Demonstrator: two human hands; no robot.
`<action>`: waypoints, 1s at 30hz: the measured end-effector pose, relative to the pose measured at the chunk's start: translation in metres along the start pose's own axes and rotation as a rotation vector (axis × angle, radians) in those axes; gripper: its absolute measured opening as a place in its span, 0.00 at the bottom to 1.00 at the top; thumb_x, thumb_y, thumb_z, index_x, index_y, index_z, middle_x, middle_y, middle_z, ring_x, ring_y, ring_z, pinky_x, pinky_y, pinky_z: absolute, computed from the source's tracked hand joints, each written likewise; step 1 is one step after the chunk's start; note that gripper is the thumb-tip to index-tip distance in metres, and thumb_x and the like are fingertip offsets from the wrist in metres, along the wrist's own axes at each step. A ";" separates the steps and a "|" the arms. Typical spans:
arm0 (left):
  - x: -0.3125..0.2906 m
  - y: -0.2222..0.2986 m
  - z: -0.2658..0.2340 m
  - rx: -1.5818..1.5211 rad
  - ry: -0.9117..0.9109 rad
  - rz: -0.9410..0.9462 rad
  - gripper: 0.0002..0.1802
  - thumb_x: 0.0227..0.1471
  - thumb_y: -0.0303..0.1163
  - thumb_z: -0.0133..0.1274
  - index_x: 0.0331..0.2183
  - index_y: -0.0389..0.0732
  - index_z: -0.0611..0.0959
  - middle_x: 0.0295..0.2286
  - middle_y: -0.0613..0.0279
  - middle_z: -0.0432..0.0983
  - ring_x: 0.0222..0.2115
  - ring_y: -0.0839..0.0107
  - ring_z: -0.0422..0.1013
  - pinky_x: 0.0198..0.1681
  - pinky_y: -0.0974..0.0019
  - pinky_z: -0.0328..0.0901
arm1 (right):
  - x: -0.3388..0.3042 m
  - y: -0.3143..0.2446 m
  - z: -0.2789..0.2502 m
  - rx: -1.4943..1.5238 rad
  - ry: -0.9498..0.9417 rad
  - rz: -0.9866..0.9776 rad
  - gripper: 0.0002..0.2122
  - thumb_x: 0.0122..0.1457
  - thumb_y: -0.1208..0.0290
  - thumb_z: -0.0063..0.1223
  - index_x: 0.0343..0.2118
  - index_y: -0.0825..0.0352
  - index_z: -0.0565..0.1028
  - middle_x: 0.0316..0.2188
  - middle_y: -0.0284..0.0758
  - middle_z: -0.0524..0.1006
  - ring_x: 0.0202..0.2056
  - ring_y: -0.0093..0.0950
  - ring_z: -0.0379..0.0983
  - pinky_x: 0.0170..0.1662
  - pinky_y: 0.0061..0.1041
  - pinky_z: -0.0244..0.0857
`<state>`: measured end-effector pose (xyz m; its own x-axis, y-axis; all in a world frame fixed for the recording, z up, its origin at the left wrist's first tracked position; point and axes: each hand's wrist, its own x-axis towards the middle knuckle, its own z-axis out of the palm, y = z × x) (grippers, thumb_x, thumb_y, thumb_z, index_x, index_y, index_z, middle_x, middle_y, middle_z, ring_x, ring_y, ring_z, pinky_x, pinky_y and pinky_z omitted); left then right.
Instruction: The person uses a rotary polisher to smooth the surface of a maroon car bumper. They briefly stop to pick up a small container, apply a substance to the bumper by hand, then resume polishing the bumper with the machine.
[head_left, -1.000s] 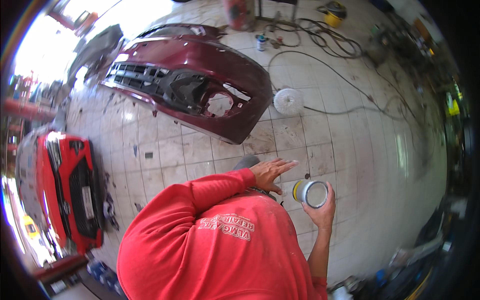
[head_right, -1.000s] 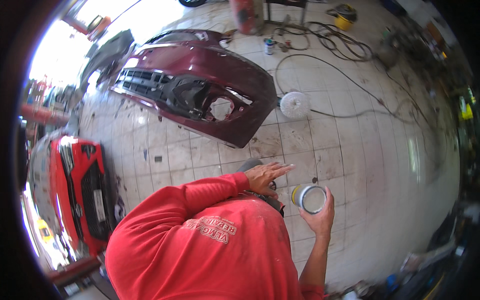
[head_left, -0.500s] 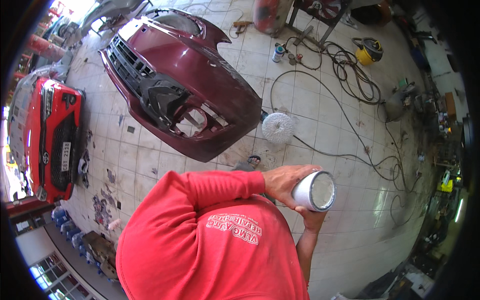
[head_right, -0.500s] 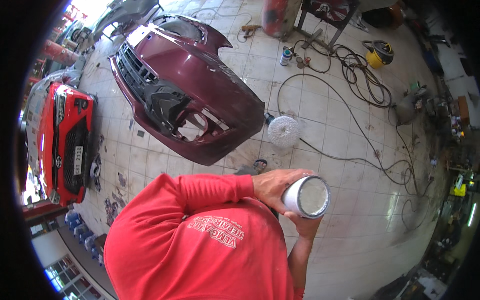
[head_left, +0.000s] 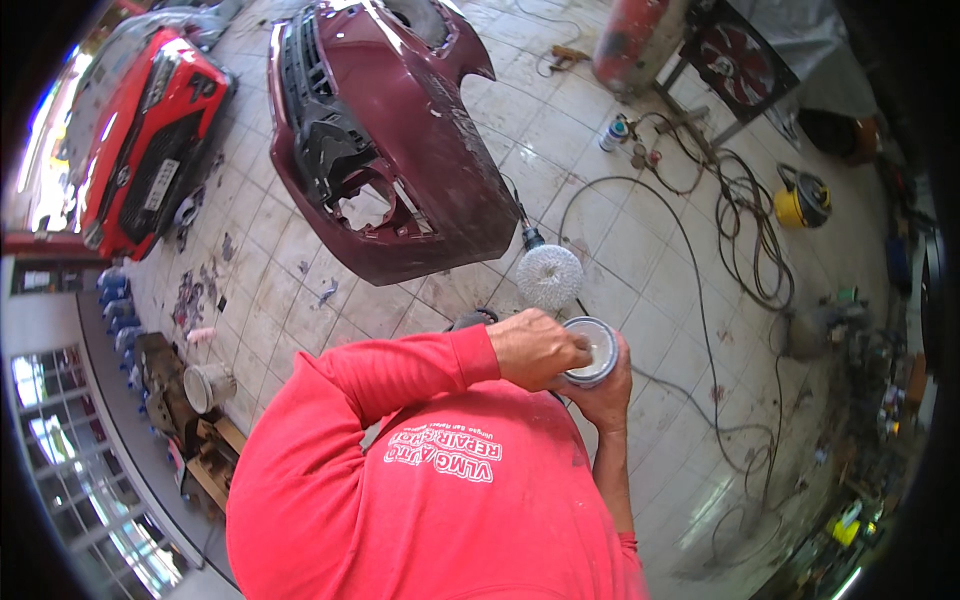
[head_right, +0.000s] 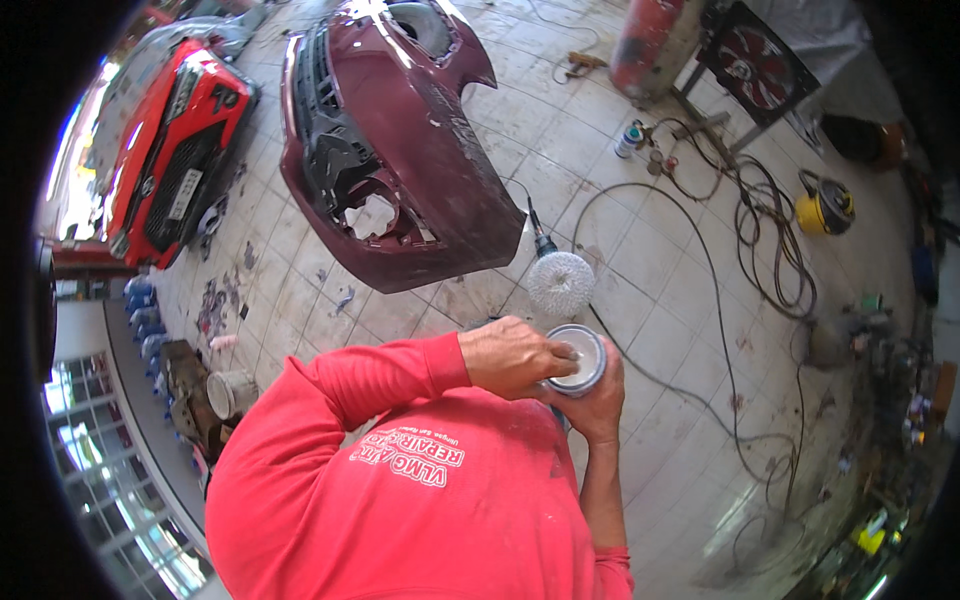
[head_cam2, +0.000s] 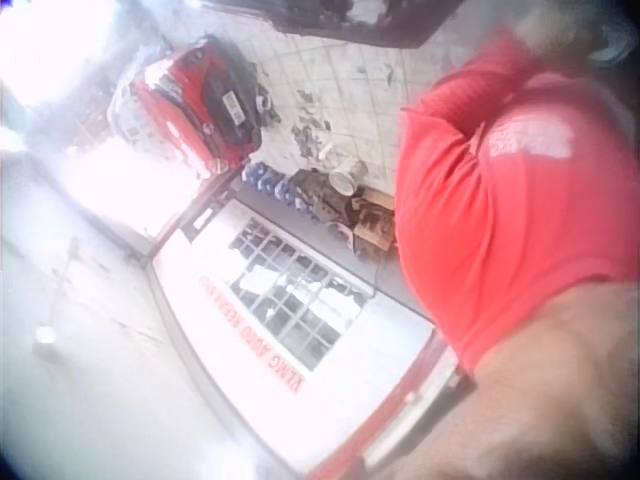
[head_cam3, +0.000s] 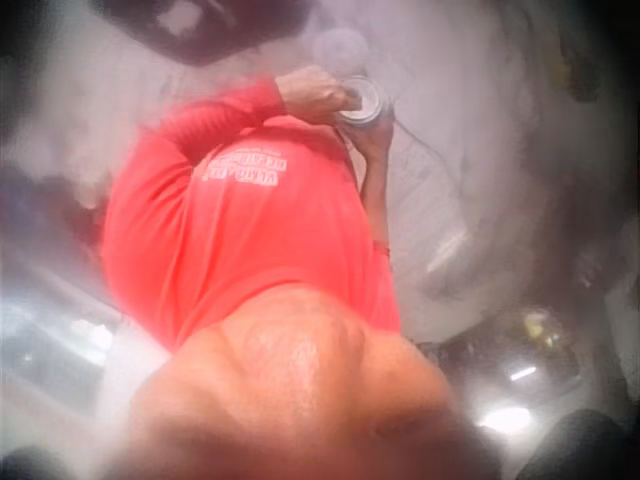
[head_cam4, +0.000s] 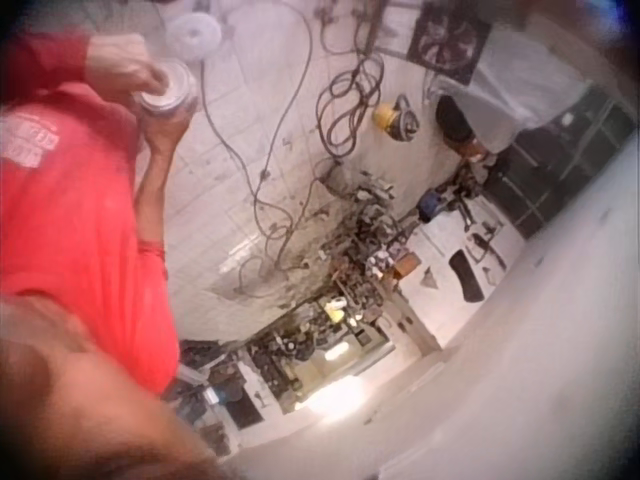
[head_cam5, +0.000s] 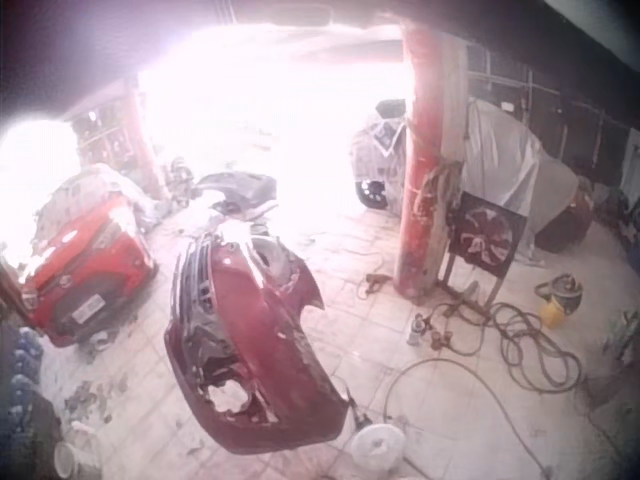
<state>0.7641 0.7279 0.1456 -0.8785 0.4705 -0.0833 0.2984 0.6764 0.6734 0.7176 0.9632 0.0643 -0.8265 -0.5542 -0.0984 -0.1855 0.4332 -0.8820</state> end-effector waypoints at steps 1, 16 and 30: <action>0.003 0.000 0.012 0.046 -0.062 -0.104 0.26 0.52 0.41 0.67 0.51 0.42 0.84 0.47 0.51 0.82 0.36 0.52 0.83 0.36 0.50 0.75 | 0.012 0.002 -0.008 -0.177 -0.063 -0.072 0.55 0.31 0.58 0.88 0.65 0.65 0.64 0.58 0.41 0.75 0.59 0.41 0.73 0.61 0.42 0.69; 0.025 0.018 0.088 0.119 0.122 -0.656 0.08 0.45 0.29 0.59 0.30 0.40 0.89 0.27 0.49 0.85 0.28 0.50 0.83 0.30 0.52 0.76 | 0.097 0.012 -0.014 -0.257 -0.482 -0.592 0.50 0.32 0.64 0.82 0.63 0.63 0.66 0.57 0.43 0.75 0.58 0.48 0.72 0.61 0.46 0.67; -0.064 -0.196 0.038 -0.191 0.781 -0.807 0.26 0.44 0.43 0.74 0.43 0.44 0.84 0.39 0.52 0.77 0.44 0.51 0.76 0.48 0.50 0.73 | 0.100 0.035 -0.050 -0.237 -0.417 -0.113 0.52 0.32 0.63 0.86 0.63 0.65 0.64 0.53 0.45 0.77 0.55 0.45 0.76 0.58 0.42 0.70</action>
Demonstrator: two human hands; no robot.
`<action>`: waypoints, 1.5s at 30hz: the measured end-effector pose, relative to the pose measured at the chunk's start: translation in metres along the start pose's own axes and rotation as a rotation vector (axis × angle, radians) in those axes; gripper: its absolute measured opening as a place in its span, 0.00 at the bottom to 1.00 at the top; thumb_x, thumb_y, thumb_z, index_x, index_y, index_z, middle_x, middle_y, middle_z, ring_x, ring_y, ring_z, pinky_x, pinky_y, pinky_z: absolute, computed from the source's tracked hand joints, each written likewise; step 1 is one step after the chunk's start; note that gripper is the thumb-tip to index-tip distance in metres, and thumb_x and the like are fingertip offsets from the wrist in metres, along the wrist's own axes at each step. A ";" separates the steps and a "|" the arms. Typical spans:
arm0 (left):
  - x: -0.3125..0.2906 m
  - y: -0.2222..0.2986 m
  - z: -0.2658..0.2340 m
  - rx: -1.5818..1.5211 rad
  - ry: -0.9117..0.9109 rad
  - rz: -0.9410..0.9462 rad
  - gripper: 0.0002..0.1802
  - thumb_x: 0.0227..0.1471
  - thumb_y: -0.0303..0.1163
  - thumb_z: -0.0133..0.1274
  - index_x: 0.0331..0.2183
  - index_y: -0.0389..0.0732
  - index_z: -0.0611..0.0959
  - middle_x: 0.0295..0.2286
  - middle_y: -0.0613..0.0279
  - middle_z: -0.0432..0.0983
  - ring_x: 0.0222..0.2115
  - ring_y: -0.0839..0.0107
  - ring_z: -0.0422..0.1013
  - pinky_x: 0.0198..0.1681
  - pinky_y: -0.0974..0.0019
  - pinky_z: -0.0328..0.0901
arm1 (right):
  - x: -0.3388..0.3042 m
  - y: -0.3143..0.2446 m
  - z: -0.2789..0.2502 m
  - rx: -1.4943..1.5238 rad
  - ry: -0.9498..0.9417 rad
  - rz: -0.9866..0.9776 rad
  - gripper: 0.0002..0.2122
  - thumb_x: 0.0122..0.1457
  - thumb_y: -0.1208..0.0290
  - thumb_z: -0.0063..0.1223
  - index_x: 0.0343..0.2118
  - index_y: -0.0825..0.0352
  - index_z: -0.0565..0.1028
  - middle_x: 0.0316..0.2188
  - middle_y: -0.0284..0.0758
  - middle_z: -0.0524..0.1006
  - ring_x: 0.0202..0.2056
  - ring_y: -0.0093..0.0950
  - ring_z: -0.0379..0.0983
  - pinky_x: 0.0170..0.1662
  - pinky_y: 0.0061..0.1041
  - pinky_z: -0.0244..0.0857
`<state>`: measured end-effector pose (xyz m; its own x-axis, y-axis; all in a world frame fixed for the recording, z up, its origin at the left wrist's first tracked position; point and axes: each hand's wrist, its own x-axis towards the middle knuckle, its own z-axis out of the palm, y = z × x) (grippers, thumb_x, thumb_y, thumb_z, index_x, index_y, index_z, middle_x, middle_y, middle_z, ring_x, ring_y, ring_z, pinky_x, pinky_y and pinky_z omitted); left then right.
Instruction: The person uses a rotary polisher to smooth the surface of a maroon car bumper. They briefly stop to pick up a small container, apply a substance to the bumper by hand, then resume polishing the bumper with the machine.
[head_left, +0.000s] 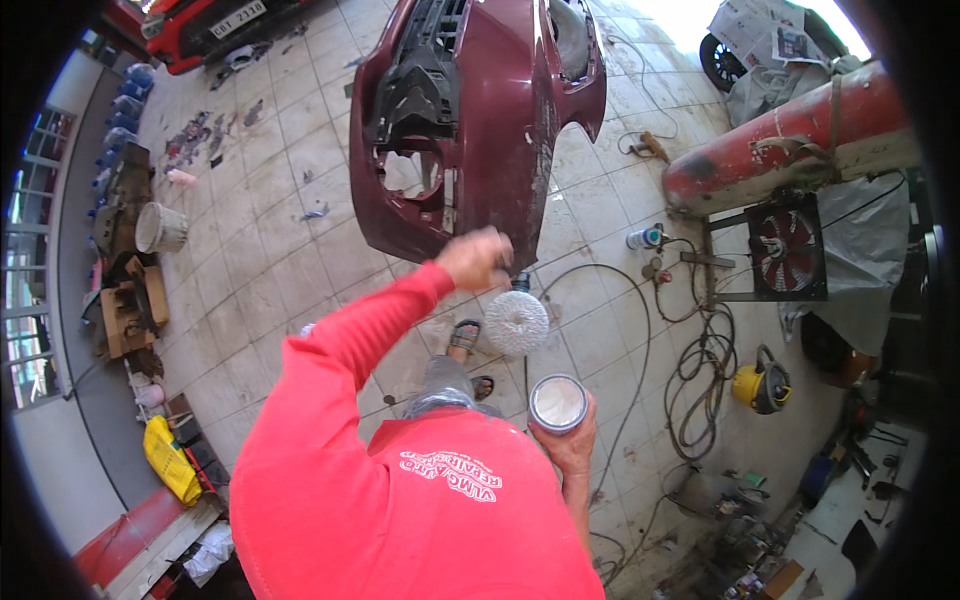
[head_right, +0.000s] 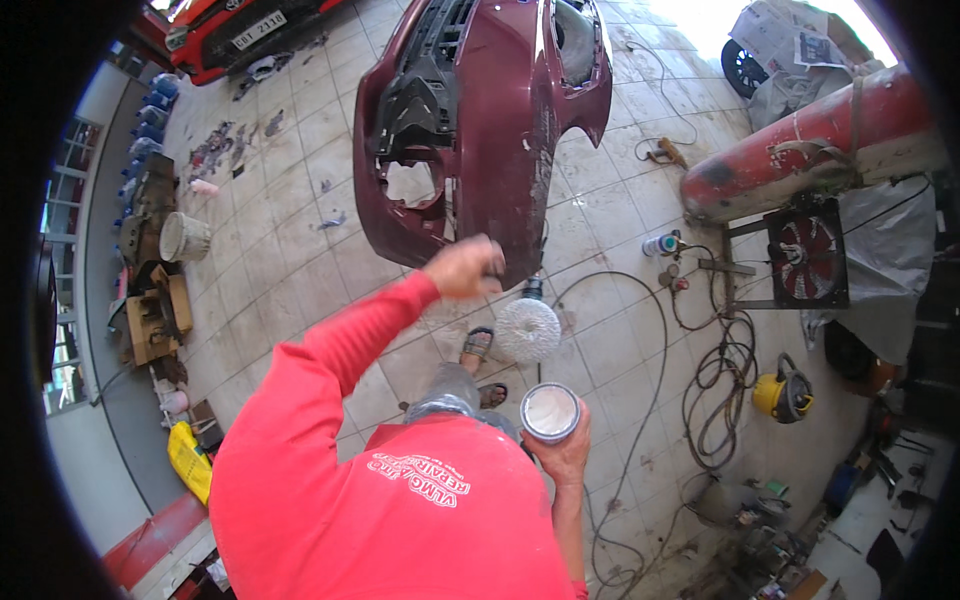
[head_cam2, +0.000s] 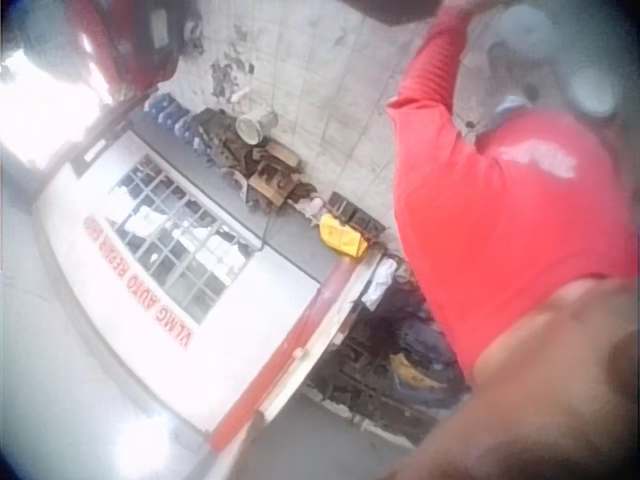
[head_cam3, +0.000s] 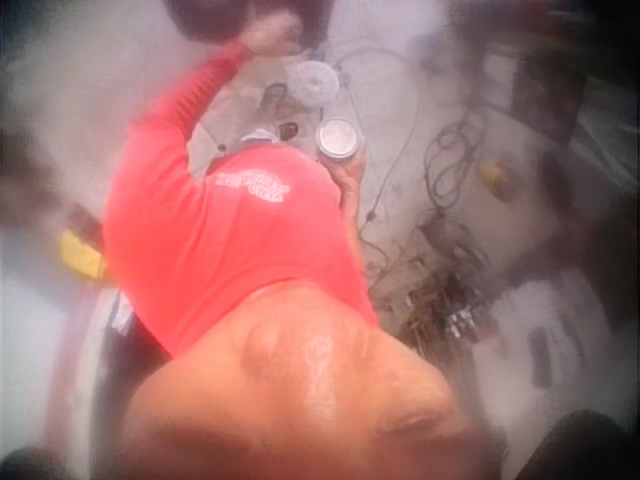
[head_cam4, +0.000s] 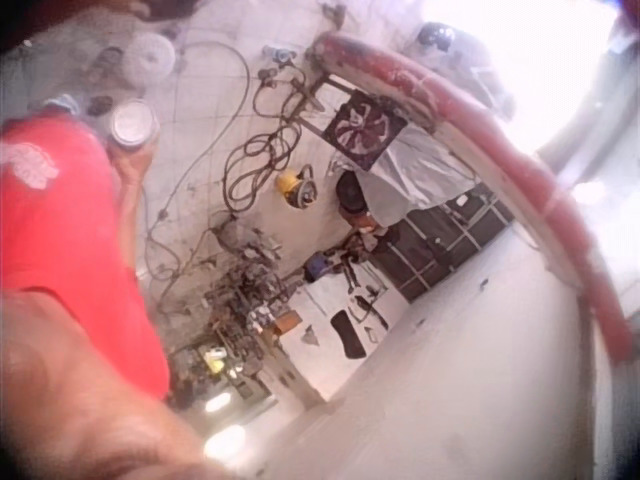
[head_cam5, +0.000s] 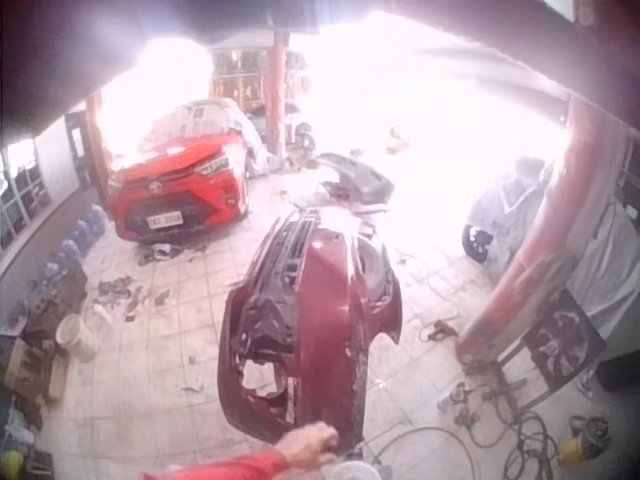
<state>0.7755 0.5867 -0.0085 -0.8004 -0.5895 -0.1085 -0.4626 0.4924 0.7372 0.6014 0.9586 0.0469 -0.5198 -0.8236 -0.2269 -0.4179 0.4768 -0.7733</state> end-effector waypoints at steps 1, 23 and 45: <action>0.023 -0.002 -0.020 0.234 0.118 -0.053 0.27 0.45 0.40 0.72 0.47 0.44 0.83 0.44 0.51 0.76 0.47 0.50 0.75 0.48 0.51 0.73 | -0.006 0.005 -0.005 0.010 0.012 0.024 0.52 0.32 0.63 0.86 0.63 0.66 0.64 0.53 0.44 0.78 0.55 0.44 0.76 0.58 0.41 0.70; -0.074 -0.216 0.009 0.163 0.982 -0.620 0.53 0.47 0.33 0.62 0.71 0.35 0.59 0.69 0.37 0.56 0.70 0.40 0.53 0.74 0.49 0.51 | 0.030 -0.023 -0.046 0.115 -0.115 0.107 0.50 0.37 0.74 0.85 0.64 0.70 0.63 0.56 0.40 0.74 0.56 0.33 0.73 0.61 0.35 0.67; 0.095 -0.086 0.251 -1.081 0.696 -1.048 0.41 0.40 0.32 0.68 0.58 0.35 0.75 0.43 0.49 0.80 0.43 0.58 0.77 0.45 0.58 0.72 | 0.075 0.000 -0.099 0.065 -0.110 0.034 0.49 0.38 0.72 0.86 0.63 0.70 0.63 0.55 0.40 0.75 0.56 0.33 0.72 0.62 0.36 0.66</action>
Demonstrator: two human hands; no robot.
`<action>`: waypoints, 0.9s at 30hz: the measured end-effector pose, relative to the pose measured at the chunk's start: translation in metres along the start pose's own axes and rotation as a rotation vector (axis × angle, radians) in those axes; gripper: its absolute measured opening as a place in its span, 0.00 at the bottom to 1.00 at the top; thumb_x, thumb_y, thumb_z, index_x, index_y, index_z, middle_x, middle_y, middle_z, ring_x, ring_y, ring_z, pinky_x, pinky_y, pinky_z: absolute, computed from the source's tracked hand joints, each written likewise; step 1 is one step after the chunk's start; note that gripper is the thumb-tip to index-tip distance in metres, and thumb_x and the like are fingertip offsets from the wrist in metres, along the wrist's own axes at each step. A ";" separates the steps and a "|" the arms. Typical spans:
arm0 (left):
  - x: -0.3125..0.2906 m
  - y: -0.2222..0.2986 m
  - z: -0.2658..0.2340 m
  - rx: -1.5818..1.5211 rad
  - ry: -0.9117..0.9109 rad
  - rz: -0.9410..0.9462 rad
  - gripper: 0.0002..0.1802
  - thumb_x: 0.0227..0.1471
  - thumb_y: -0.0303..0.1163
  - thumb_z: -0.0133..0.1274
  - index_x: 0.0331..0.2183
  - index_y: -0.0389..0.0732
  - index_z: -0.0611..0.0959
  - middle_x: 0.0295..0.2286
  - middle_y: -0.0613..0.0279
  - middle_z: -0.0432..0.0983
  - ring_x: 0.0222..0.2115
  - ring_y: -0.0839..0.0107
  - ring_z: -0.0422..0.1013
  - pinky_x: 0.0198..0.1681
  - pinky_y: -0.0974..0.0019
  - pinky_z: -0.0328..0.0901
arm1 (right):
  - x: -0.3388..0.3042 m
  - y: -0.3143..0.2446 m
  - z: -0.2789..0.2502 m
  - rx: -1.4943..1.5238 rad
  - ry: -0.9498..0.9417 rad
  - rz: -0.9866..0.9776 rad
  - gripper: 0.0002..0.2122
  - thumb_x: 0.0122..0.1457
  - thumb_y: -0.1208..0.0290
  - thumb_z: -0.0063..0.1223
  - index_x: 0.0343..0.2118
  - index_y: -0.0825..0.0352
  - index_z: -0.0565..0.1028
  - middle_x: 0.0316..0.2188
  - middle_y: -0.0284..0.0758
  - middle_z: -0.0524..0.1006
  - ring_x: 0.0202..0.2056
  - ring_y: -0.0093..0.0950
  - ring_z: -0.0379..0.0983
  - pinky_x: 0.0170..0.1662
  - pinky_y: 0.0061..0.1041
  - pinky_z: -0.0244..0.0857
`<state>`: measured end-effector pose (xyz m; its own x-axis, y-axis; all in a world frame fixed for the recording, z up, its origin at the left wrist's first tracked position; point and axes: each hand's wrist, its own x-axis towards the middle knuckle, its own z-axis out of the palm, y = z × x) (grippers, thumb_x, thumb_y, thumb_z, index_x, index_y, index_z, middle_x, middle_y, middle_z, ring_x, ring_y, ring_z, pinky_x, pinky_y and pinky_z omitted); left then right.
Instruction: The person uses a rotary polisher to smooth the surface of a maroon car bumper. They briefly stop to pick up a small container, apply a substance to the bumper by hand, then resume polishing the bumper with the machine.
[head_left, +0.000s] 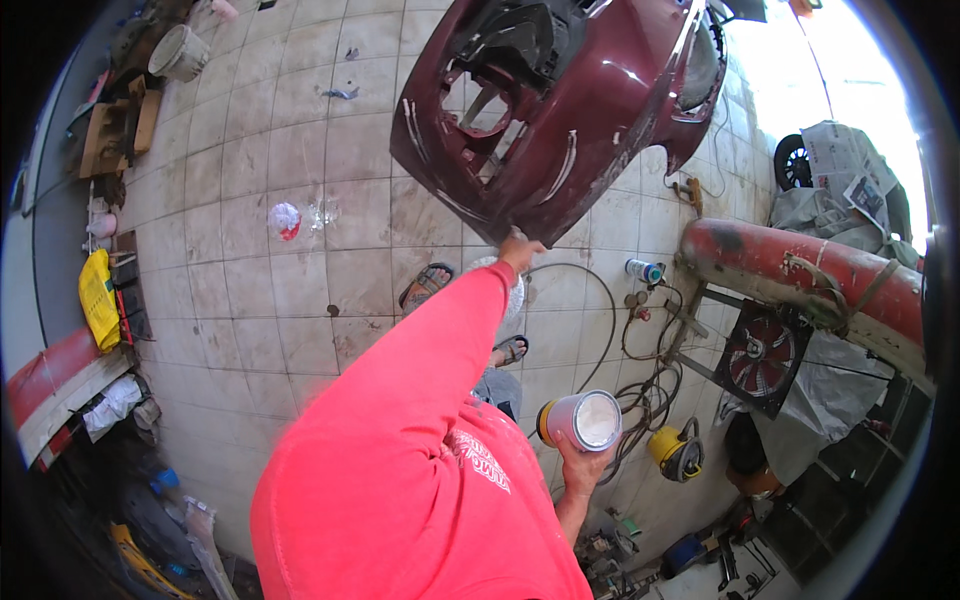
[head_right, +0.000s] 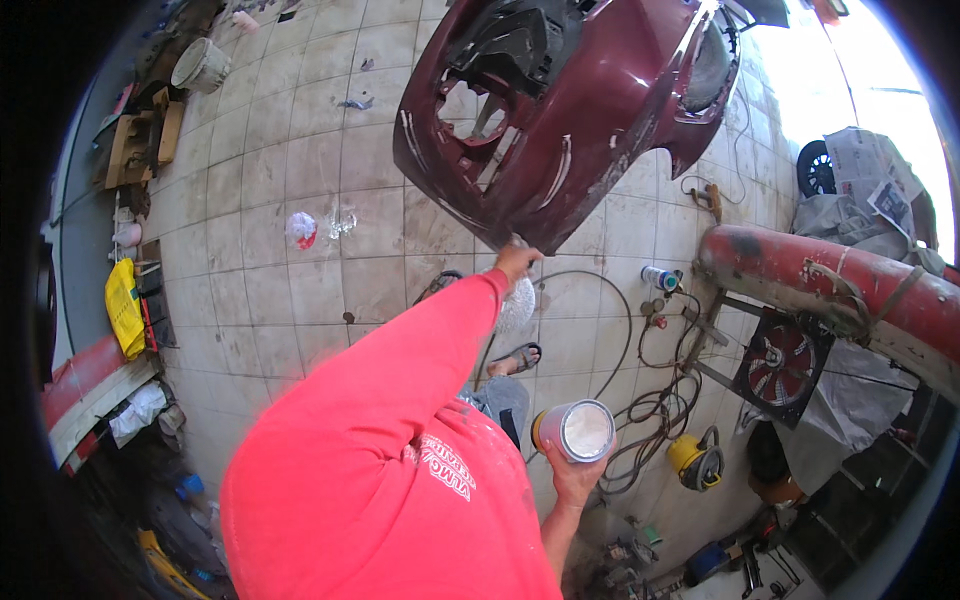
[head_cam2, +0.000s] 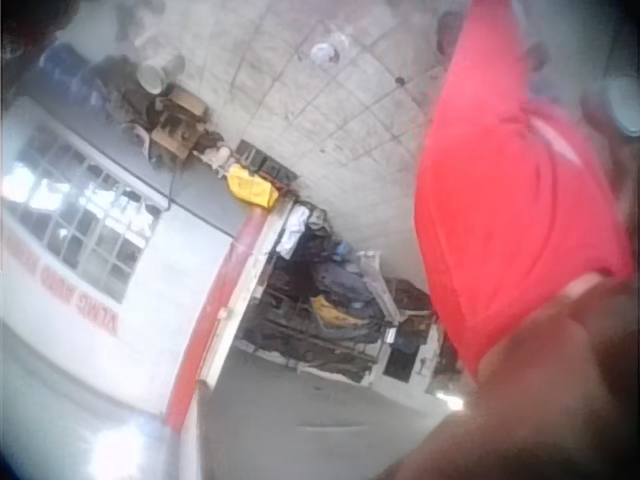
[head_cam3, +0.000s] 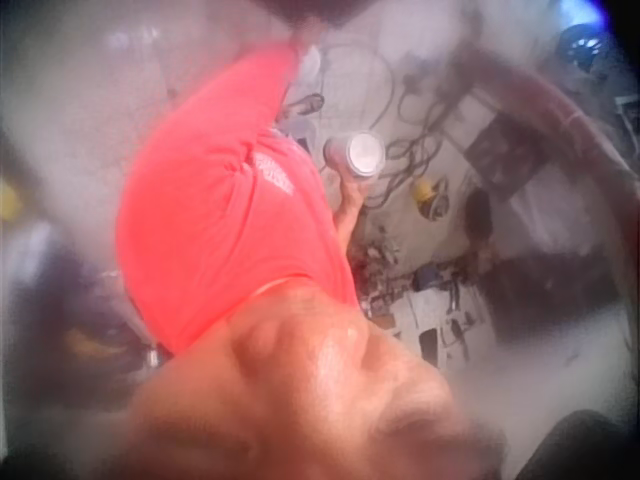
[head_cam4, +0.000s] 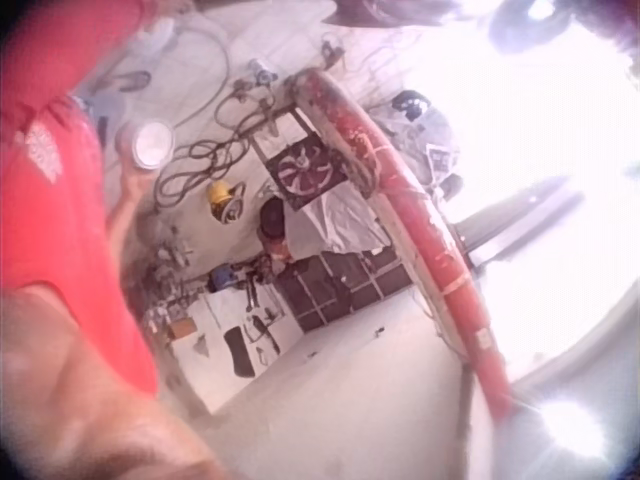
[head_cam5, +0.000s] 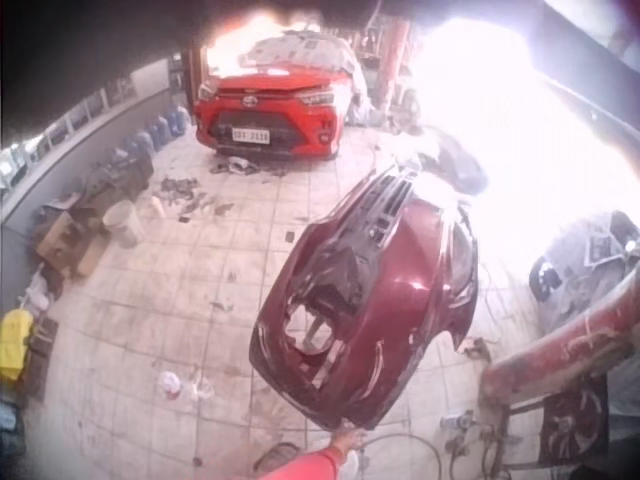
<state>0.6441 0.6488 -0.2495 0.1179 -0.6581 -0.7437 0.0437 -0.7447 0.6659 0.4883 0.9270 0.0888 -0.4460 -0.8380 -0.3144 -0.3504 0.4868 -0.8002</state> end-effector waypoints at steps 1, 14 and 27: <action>-0.019 0.014 0.012 0.200 -0.058 0.136 0.43 0.41 0.33 0.67 0.60 0.34 0.75 0.47 0.46 0.79 0.46 0.55 0.77 0.50 0.56 0.71 | 0.002 0.010 -0.010 0.008 -0.015 -0.007 0.49 0.38 0.72 0.86 0.63 0.70 0.63 0.55 0.40 0.75 0.56 0.33 0.73 0.62 0.36 0.67; -0.080 0.081 0.021 1.413 0.051 0.599 0.52 0.47 0.36 0.68 0.70 0.43 0.63 0.71 0.48 0.53 0.73 0.46 0.48 0.67 0.39 0.60 | 0.106 0.106 -0.150 0.093 -0.053 -0.132 0.52 0.38 0.68 0.87 0.65 0.70 0.61 0.55 0.40 0.76 0.56 0.33 0.74 0.61 0.36 0.69; -0.027 0.341 0.077 1.866 0.203 1.033 0.42 0.61 0.51 0.59 0.68 0.41 0.67 0.70 0.52 0.58 0.73 0.52 0.50 0.72 0.37 0.50 | 0.125 0.140 -0.172 0.243 0.220 -0.006 0.50 0.38 0.72 0.85 0.65 0.69 0.63 0.56 0.39 0.75 0.57 0.33 0.72 0.62 0.35 0.67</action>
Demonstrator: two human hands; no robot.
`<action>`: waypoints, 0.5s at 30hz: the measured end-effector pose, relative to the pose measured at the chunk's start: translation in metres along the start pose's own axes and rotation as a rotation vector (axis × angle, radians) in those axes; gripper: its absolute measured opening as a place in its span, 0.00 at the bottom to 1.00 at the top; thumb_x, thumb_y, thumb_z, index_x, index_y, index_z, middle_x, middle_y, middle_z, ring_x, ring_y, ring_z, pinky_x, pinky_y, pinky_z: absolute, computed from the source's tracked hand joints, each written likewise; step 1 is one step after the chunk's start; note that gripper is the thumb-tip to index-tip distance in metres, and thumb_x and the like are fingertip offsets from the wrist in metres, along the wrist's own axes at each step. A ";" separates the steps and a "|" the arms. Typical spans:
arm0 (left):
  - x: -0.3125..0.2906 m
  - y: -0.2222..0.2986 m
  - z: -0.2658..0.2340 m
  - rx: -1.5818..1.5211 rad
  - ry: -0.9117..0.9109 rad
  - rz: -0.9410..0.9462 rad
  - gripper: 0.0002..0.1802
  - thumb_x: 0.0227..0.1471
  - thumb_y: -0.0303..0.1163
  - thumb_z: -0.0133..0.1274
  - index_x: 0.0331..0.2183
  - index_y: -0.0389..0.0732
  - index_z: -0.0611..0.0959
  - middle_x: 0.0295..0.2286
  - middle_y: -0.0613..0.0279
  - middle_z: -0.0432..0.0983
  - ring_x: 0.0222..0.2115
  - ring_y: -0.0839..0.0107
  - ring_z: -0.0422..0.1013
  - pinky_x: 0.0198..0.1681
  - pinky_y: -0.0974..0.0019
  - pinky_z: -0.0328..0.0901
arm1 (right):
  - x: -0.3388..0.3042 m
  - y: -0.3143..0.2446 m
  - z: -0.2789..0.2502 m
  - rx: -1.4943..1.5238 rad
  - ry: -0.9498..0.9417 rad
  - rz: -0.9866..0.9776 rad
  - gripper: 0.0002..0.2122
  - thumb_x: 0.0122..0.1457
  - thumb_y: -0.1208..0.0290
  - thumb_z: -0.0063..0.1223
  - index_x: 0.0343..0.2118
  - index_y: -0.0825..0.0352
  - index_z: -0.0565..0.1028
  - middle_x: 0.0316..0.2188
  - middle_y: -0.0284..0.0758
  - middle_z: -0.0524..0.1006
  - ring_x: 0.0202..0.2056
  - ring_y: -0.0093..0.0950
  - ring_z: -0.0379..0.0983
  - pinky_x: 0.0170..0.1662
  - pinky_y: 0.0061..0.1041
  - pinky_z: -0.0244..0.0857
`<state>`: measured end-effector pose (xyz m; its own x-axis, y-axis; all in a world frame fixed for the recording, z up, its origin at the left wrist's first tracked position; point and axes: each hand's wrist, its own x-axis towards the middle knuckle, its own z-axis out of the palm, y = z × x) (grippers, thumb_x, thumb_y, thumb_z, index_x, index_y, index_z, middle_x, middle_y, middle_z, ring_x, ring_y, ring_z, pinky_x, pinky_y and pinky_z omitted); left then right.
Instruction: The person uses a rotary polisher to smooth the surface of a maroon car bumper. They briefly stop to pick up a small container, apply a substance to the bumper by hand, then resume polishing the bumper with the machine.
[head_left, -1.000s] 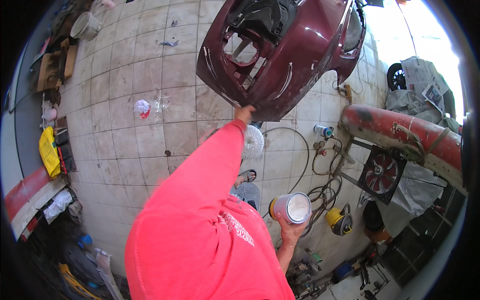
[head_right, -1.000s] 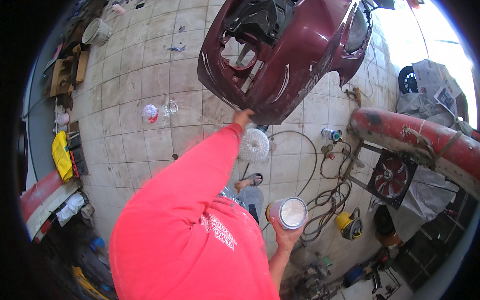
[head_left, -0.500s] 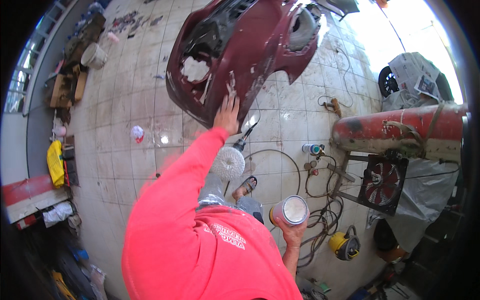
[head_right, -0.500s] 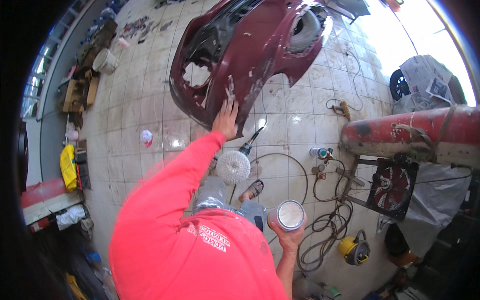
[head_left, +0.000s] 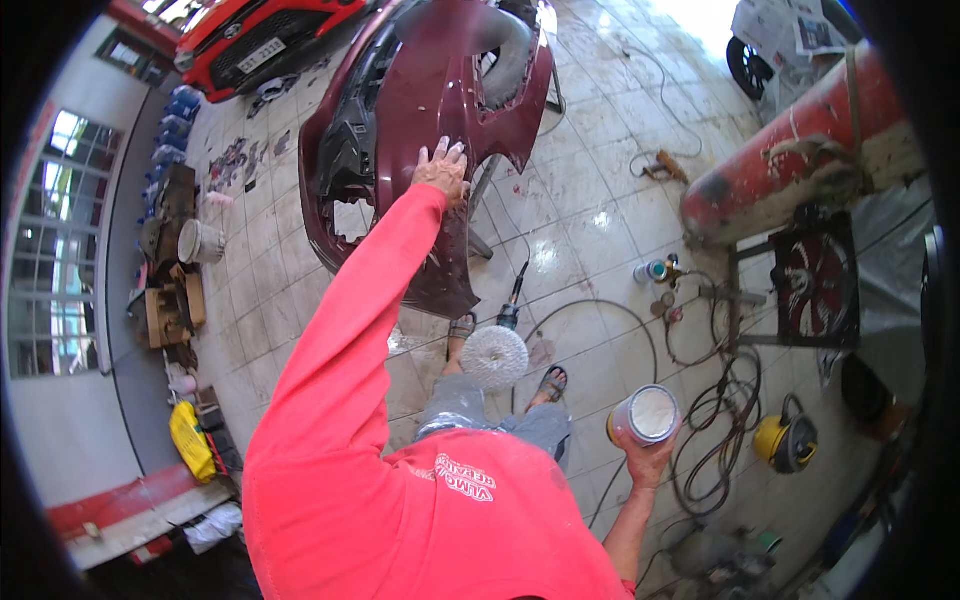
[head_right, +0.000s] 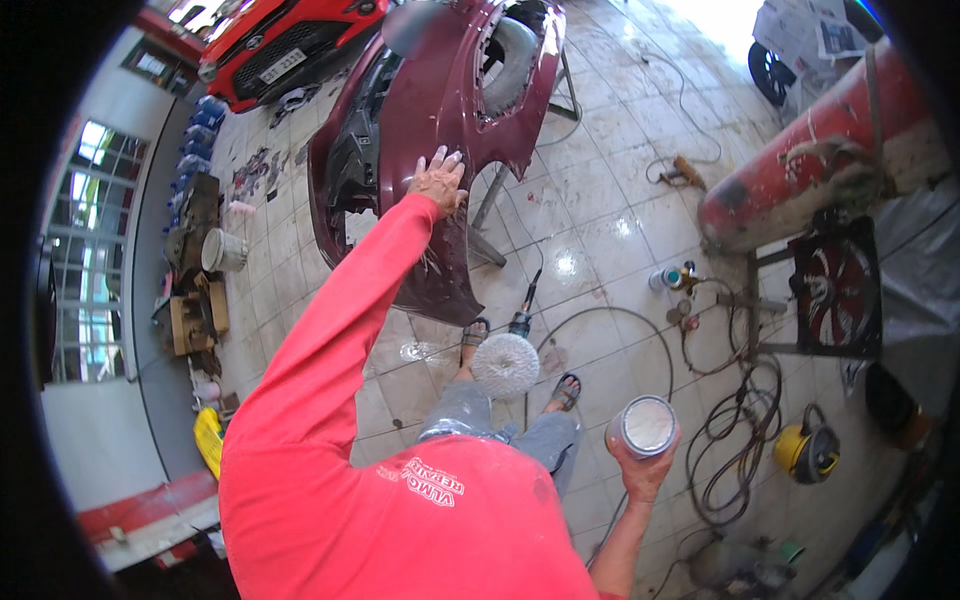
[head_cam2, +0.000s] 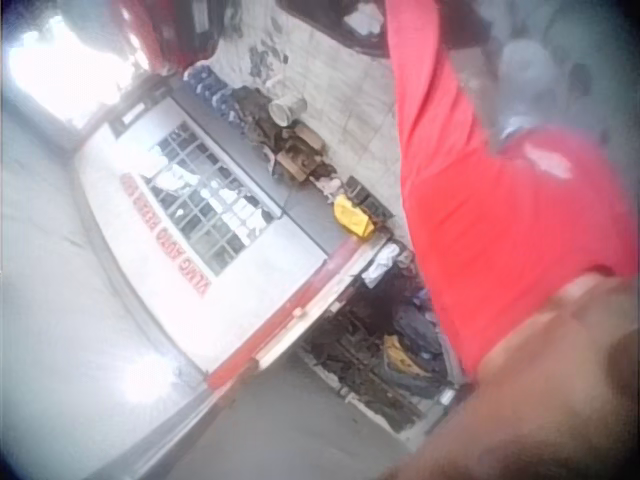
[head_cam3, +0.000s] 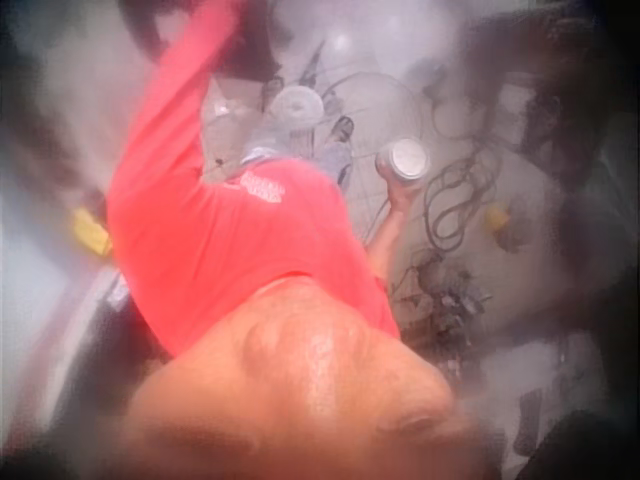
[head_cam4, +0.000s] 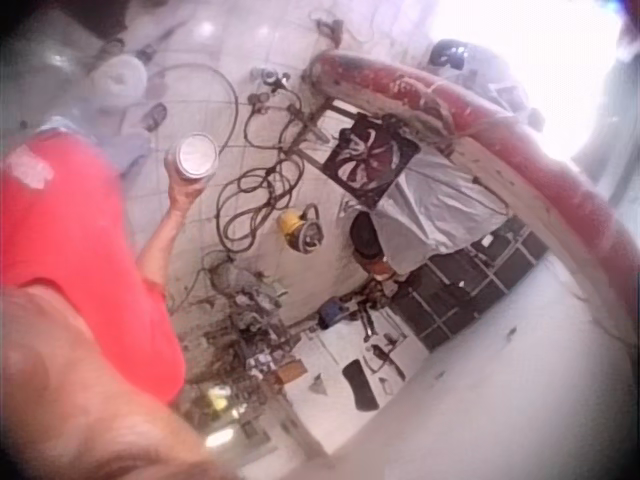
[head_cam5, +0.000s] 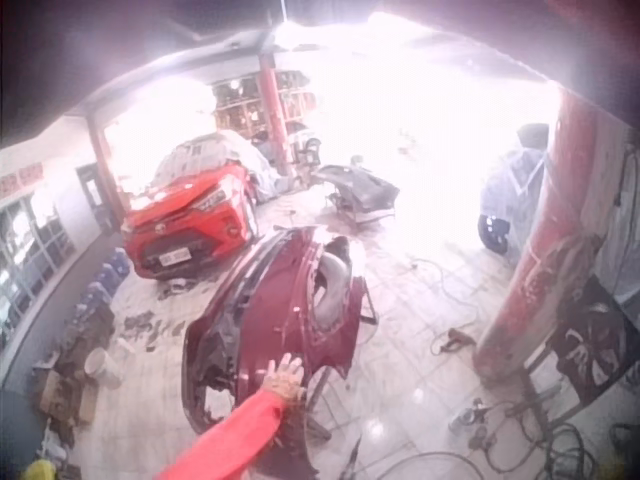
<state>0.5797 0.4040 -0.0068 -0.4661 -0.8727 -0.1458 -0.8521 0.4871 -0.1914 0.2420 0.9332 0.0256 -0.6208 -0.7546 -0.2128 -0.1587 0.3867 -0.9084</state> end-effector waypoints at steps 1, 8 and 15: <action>0.003 -0.001 0.009 0.034 -0.024 0.052 0.43 0.62 0.52 0.58 0.69 0.39 0.66 0.71 0.52 0.56 0.73 0.52 0.49 0.73 0.37 0.49 | -0.007 0.000 0.006 -0.006 0.036 0.037 0.50 0.38 0.73 0.85 0.65 0.69 0.63 0.56 0.39 0.75 0.57 0.33 0.72 0.62 0.35 0.67; -0.161 0.035 0.119 0.318 -0.301 0.511 0.53 0.61 0.58 0.54 0.74 0.39 0.55 0.76 0.56 0.41 0.77 0.57 0.34 0.75 0.34 0.32 | -0.046 -0.002 0.064 0.094 0.161 0.140 0.46 0.41 0.74 0.81 0.65 0.67 0.64 0.57 0.38 0.74 0.58 0.33 0.71 0.64 0.36 0.66; -0.174 0.027 0.131 0.119 -0.303 0.607 0.43 0.57 0.47 0.61 0.70 0.51 0.66 0.73 0.62 0.52 0.75 0.63 0.46 0.73 0.26 0.36 | -0.035 -0.023 0.110 0.151 0.065 0.141 0.48 0.39 0.70 0.85 0.65 0.69 0.64 0.57 0.39 0.75 0.57 0.33 0.73 0.62 0.36 0.68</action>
<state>0.6688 0.5739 -0.1133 -0.7505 -0.4042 -0.5228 -0.4212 0.9022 -0.0929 0.3514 0.8925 0.0145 -0.6776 -0.6609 -0.3225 0.0473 0.3985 -0.9160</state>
